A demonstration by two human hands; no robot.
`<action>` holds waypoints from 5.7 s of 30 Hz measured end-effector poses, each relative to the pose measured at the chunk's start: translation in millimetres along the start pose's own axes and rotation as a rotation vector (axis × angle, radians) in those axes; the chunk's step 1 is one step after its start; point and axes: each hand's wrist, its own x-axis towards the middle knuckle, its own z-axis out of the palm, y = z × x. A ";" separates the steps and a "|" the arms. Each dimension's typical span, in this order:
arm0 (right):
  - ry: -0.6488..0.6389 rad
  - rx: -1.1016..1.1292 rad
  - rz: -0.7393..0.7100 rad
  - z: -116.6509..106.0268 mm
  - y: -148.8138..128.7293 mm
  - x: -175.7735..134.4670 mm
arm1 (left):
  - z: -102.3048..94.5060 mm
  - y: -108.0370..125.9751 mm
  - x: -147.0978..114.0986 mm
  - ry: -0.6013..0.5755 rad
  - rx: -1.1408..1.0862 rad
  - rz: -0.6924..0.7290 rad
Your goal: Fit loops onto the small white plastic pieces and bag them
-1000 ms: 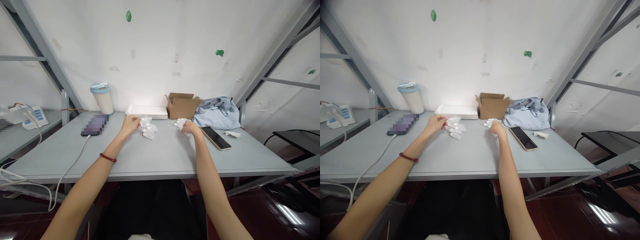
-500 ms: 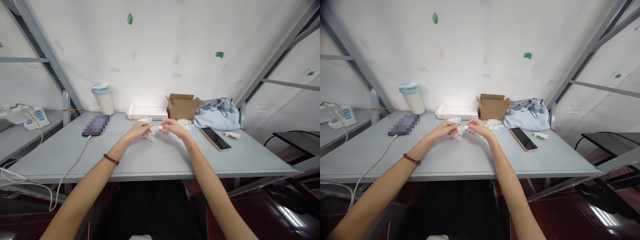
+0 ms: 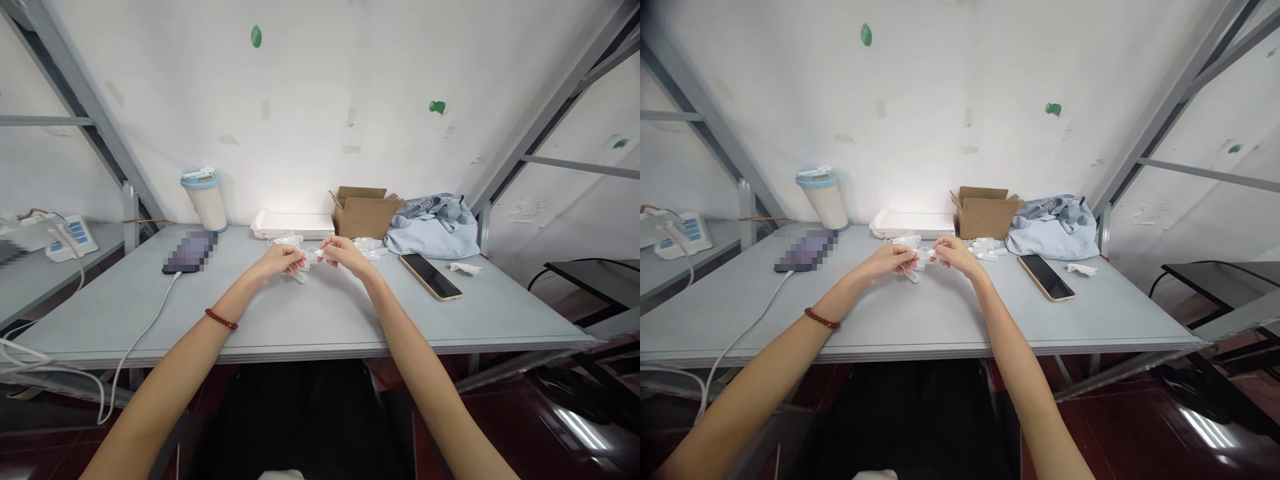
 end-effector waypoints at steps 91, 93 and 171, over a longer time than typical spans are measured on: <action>-0.025 -0.163 -0.054 22.1 16.9 4.5 | -2.8 -15.5 11.6 0.168 0.006 0.143; -0.022 -0.187 -0.064 23.4 17.8 4.5 | -1.9 -14.2 10.5 0.177 0.001 0.151; 0.144 -0.832 0.269 -52.5 28.3 9.2 | -19.3 -13.9 13.5 0.405 0.173 0.093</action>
